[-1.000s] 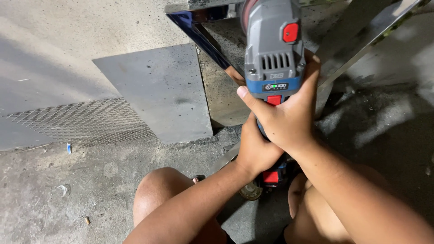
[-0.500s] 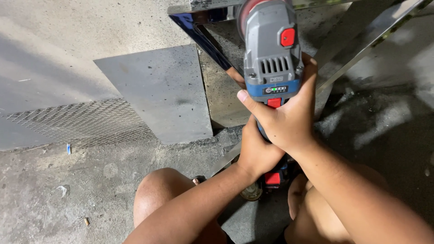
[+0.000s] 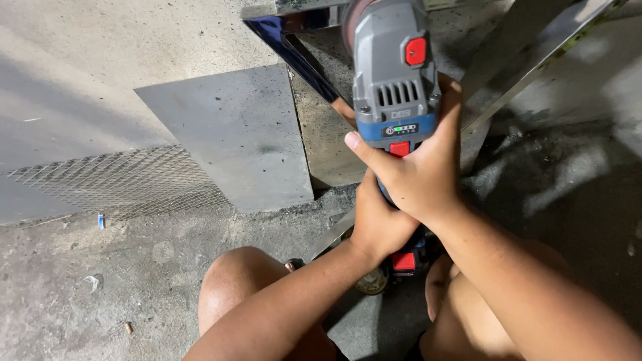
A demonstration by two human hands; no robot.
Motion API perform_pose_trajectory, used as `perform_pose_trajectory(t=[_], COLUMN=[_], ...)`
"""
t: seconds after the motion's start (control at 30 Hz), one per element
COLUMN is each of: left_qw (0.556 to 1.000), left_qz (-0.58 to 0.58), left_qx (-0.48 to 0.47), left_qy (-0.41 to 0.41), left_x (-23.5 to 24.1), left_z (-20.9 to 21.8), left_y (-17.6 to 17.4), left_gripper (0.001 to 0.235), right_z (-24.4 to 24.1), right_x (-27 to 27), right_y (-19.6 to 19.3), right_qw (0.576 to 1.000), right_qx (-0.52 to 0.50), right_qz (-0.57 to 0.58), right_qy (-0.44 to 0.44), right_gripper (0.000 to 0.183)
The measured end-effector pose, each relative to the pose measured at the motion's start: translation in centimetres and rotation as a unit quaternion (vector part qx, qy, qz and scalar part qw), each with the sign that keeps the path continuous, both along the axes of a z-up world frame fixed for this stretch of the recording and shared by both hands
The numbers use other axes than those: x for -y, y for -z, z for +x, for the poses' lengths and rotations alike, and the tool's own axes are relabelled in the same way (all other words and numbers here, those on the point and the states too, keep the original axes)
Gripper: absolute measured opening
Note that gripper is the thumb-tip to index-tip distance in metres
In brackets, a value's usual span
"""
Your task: Grinding and polishing a triangular metal frame using a handheld angle grinder.
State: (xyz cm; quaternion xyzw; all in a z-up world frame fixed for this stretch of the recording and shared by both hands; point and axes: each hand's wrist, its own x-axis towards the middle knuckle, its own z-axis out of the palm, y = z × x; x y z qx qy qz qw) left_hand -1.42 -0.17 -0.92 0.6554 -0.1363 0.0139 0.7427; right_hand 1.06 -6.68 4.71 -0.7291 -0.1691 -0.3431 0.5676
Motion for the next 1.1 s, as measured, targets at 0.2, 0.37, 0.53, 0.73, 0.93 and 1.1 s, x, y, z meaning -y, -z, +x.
perform_pose_trajectory(t=[0.2,0.37,0.53,0.73,0.93,1.1], left_qw=[0.999,1.000,0.999,0.997,0.999,0.999], left_qz=[-0.016,0.008,0.035,0.059,0.035,-0.012], left_qx=[0.028,-0.009,-0.018,-0.014,-0.016,0.040], left_qy=[-0.017,-0.003,0.012,0.042,0.032,-0.007], left_x=[0.0,0.1,0.7,1.0,0.9,0.5], left_z=[0.2,0.1,0.3,0.4,0.4,0.3], left_y=[-0.3,-0.4,0.4,0.6,0.7,-0.4], left_gripper=[0.055,0.054,0.059,0.054,0.060,0.051], right_z=[0.2,0.3,0.0,-0.4,-0.3,0.3], right_x=[-0.6,0.9,2.1,2.3,1.7,1.0], right_y=[-0.6,0.4,1.0,0.8,0.2,0.2], right_qw=[0.986,0.999,0.991,0.992,0.982,0.996], right_qx=[-0.023,-0.011,-0.012,-0.018,-0.017,-0.013], right_qz=[0.074,0.013,-0.061,-0.019,-0.073,-0.056], right_qy=[-0.145,-0.040,0.119,0.124,0.175,0.072], right_gripper=[0.071,0.074,0.084,0.079,0.077,0.086])
